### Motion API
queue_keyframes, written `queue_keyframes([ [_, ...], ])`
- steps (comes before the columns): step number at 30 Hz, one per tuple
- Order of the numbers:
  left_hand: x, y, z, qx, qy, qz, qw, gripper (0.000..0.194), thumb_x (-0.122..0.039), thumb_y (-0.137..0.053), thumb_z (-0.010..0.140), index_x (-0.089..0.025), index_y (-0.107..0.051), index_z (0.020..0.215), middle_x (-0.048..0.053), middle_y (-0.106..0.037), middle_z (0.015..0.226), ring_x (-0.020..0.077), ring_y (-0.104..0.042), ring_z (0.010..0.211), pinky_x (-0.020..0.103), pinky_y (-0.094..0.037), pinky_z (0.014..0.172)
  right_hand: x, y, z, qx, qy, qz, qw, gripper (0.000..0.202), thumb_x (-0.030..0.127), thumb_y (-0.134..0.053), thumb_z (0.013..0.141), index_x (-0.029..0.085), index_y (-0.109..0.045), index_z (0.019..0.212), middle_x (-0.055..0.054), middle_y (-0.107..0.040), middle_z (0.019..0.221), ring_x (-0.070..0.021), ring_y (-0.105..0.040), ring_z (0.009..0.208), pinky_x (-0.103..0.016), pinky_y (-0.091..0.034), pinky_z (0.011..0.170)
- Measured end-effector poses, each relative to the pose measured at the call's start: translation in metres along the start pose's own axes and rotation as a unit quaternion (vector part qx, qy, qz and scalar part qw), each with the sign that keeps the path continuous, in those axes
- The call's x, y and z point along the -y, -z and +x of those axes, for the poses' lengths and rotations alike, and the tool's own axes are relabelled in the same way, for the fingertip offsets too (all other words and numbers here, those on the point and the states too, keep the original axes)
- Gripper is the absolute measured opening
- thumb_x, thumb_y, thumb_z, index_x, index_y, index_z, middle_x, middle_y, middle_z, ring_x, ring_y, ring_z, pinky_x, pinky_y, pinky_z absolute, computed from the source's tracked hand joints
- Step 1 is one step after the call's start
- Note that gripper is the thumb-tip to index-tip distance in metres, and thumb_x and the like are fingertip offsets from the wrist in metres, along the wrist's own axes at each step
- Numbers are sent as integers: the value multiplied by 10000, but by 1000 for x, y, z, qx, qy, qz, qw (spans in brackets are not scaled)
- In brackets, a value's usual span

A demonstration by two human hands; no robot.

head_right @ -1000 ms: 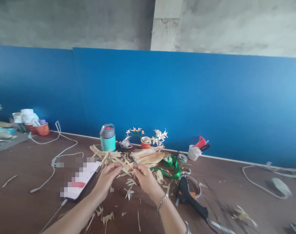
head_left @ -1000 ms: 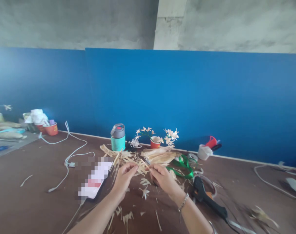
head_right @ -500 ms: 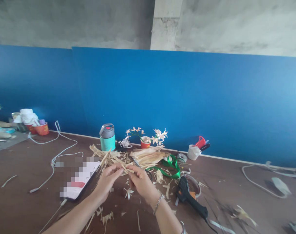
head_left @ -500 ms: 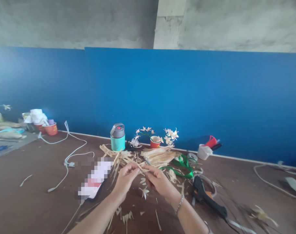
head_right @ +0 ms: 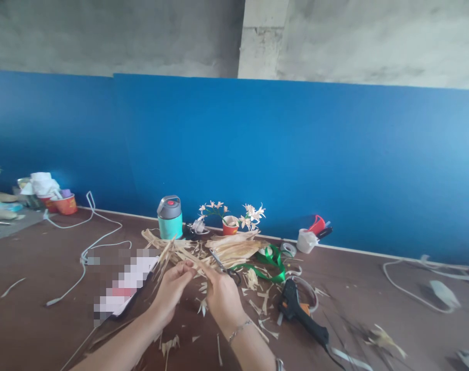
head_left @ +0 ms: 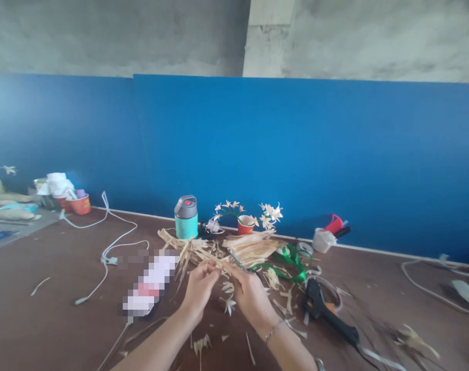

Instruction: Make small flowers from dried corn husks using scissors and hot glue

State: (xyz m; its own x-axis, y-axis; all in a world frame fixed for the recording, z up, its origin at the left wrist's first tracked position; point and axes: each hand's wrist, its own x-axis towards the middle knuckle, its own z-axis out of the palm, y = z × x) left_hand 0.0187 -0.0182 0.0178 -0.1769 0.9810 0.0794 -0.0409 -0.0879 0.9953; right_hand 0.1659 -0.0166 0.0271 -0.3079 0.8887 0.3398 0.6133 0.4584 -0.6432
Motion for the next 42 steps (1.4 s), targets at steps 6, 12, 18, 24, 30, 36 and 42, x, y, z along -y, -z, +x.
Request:
queue_keyframes([
  [6,-2,4,4,16,-4,-25,1000,225,-359,-646,655,-159,-601,563,33,-603,794,168,-524,723,256,-381,655,-10,20,9,-64,-125,43,989,401,204,-395,820,169,-600,1163,-61,-679,713,-192,-613,705,-265,-459,644],
  [12,1,6,7,57,-7,-47,997,191,-350,-636,668,-160,-645,656,36,-623,799,199,-549,794,291,-393,733,8,15,8,126,-201,340,910,522,342,-514,800,162,-462,1287,60,-473,462,-65,-320,408,-170,-222,409],
  [18,-1,4,4,70,-8,-60,996,145,-302,-628,657,-168,-620,604,28,-607,786,192,-539,799,290,-382,755,6,6,8,108,-165,307,931,372,317,-485,818,188,-622,1139,65,-420,425,-65,-321,392,-179,-284,413],
  [24,3,1,4,28,11,-79,996,152,-277,-626,609,-170,-570,517,12,-579,724,174,-514,744,272,-377,711,7,-3,4,27,19,157,987,454,84,-402,764,203,-623,1142,-57,-681,1026,-189,-607,975,-326,-434,908],
  [30,4,0,3,20,14,-70,997,203,-342,-649,611,-162,-595,535,26,-587,735,183,-521,742,277,-394,706,22,-1,-5,38,1,-92,995,692,-37,-382,682,277,-463,1293,-52,-668,1077,-178,-627,968,-254,-471,831],
  [36,0,-2,0,12,11,-33,999,223,-319,-631,628,-163,-556,486,23,-585,796,169,-517,741,267,-387,700,19,-2,-6,46,-35,-298,953,689,-22,-410,722,277,-384,1343,-93,-655,1037,-170,-669,721,-206,-464,597],
  [42,0,4,7,16,-67,94,993,197,-338,-600,676,-177,-639,569,51,-624,873,204,-561,784,288,-403,703,-8,13,4,-52,-98,-280,954,460,99,-379,836,191,-455,1280,-97,-685,949,-176,-657,800,-234,-433,683],
])
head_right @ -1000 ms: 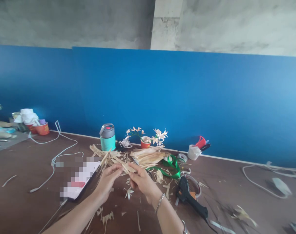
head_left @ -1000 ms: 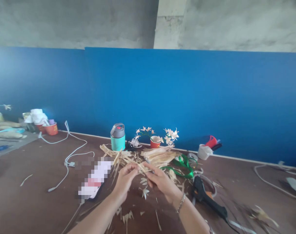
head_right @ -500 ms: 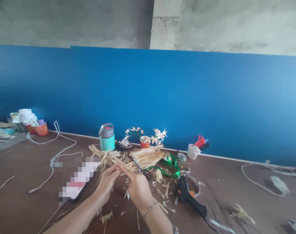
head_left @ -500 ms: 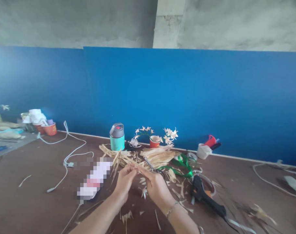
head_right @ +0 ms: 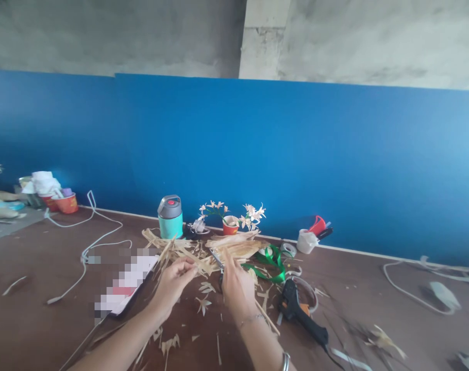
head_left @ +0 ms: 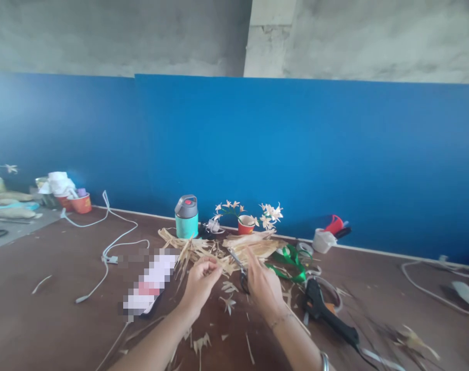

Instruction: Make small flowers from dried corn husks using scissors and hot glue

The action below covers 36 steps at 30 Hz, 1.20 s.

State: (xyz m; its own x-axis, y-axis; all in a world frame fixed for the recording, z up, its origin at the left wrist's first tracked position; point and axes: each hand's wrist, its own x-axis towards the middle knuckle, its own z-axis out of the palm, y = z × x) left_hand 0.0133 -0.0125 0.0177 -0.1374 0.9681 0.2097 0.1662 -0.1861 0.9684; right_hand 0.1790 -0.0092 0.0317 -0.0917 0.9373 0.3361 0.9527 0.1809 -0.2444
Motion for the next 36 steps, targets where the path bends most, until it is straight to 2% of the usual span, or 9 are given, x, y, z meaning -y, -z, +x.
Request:
queue_keyframes([
  [3,13,4,7,14,-76,111,991,157,-278,-603,675,-214,-656,541,39,-633,761,227,-564,809,329,-400,763,-2,-2,2,45,10,51,998,271,244,-439,852,171,-609,1050,-80,-699,834,-187,-646,765,-230,-403,641],
  [6,27,7,10,12,-100,209,973,120,-205,-613,656,-230,-672,555,43,-655,784,240,-560,808,351,-393,757,1,-5,-1,119,12,59,991,135,236,-526,786,198,-652,813,-49,-692,749,-182,-633,730,-221,-359,592],
  [11,36,9,8,26,-138,304,942,153,-156,-585,683,-229,-677,585,47,-646,783,236,-547,807,350,-389,744,2,-10,-6,159,19,40,986,135,277,-549,769,192,-654,756,-63,-691,771,-201,-633,771,-237,-363,610],
  [14,35,9,8,33,-140,316,938,151,-160,-581,696,-224,-680,600,52,-639,788,236,-547,813,355,-390,750,2,-14,-7,157,25,7,987,136,220,-527,759,177,-656,762,-81,-691,777,-210,-634,787,-247,-379,633],
  [20,31,9,8,25,-138,306,942,106,-152,-598,683,-215,-670,637,51,-644,784,244,-557,821,364,-406,758,2,-11,-4,137,16,5,990,146,177,-506,727,171,-651,740,-83,-686,743,-199,-626,730,-243,-362,605],
  [26,17,7,5,57,-194,215,956,214,-182,-551,751,-229,-673,921,78,-654,929,261,-549,933,405,-410,848,-1,-4,1,123,1,137,983,130,185,-507,719,167,-620,657,-29,-629,597,-135,-535,560,-211,-286,503],
  [30,9,5,1,100,-219,198,950,204,-178,-535,773,-239,-678,906,76,-643,928,254,-535,941,397,-407,854,-1,-7,1,126,18,238,963,92,175,-518,685,157,-594,637,11,-565,559,-110,-466,535,-193,-284,493],
  [33,9,2,0,107,-201,148,962,160,-183,-553,766,-240,-689,828,66,-646,892,246,-544,922,379,-412,841,1,-6,1,130,16,306,943,119,185,-509,688,148,-577,597,33,-497,517,-97,-415,515,-190,-285,484],
  [36,11,0,0,89,-131,62,986,143,-217,-596,737,-220,-682,852,69,-651,906,243,-563,916,357,-425,832,4,-2,2,137,6,379,915,139,203,-509,694,142,-577,588,48,-439,492,-84,-366,495,-190,-278,472],
])
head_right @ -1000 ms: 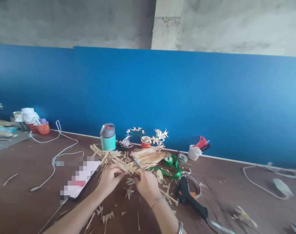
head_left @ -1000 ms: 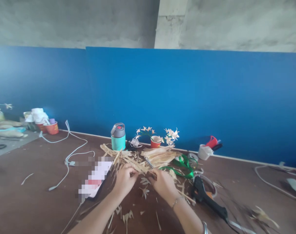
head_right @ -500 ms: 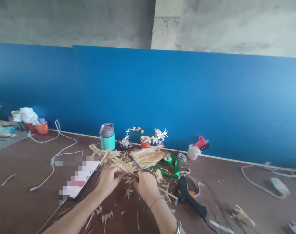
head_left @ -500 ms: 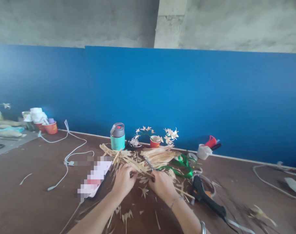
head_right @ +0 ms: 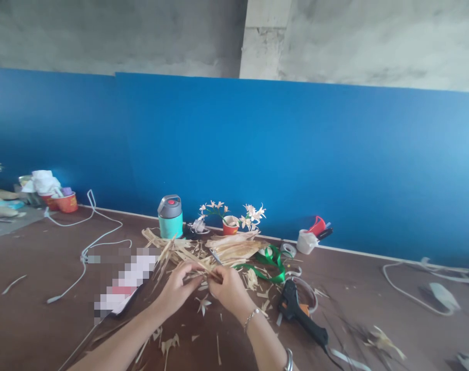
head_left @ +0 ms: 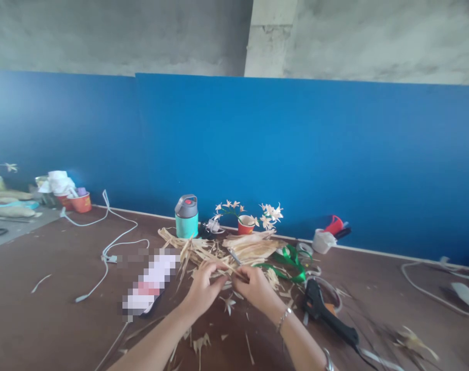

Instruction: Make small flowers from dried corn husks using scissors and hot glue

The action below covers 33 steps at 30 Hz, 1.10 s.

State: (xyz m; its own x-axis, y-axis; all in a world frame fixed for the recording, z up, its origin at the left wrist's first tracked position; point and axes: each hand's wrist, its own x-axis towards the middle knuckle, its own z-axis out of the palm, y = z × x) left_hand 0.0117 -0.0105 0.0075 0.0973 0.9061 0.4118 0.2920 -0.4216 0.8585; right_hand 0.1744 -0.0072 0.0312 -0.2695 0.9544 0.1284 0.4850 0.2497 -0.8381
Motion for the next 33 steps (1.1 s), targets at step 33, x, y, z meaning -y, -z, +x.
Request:
queue_keyframes([
  [33,-8,-2,0,2,15,-40,999,104,-236,-581,741,-193,-632,661,64,-618,821,223,-552,866,323,-402,800,15,1,-1,-21,-27,94,995,218,335,-537,723,129,-596,765,56,-410,511,-76,-306,469,-202,-227,434],
])
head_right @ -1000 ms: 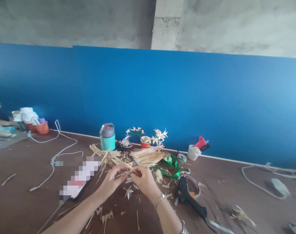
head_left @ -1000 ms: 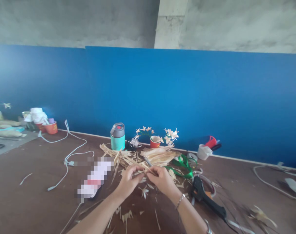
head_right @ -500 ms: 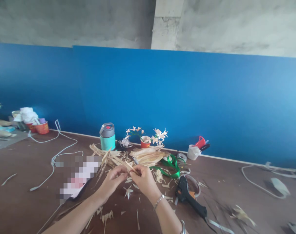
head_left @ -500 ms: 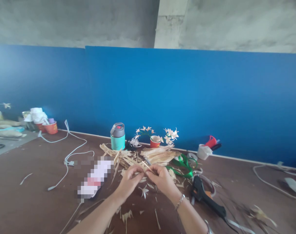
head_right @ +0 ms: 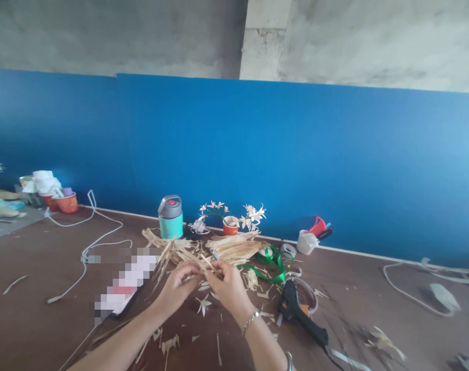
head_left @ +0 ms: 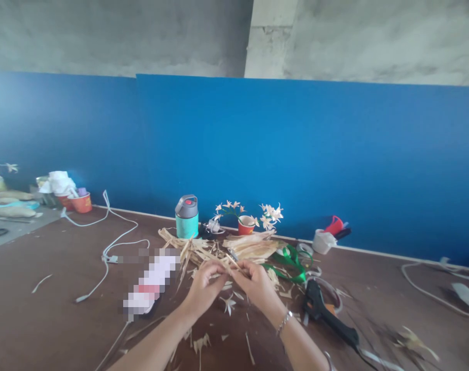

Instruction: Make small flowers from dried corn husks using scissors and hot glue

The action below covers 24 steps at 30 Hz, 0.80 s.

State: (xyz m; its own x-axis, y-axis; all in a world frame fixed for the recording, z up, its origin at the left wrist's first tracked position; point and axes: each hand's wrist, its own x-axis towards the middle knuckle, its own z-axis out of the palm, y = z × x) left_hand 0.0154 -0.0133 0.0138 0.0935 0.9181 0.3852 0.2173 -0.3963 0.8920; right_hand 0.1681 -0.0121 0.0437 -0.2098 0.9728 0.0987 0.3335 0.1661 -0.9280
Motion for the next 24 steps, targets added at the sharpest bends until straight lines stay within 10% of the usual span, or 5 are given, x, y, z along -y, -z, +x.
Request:
queue_keyframes([
  [12,-9,-2,-3,39,126,-131,982,143,-312,-608,719,-170,-613,697,13,-574,763,161,-519,725,255,-392,679,2,2,1,-28,17,9,999,190,315,-544,730,135,-593,697,49,-440,524,-79,-348,489,-194,-275,458],
  [24,-11,3,0,6,158,-196,968,126,-280,-618,694,-156,-622,673,32,-624,778,188,-551,768,281,-407,725,-11,1,2,93,25,-9,995,357,286,-462,830,181,-618,1133,20,-544,537,-93,-409,451,-199,-351,429],
])
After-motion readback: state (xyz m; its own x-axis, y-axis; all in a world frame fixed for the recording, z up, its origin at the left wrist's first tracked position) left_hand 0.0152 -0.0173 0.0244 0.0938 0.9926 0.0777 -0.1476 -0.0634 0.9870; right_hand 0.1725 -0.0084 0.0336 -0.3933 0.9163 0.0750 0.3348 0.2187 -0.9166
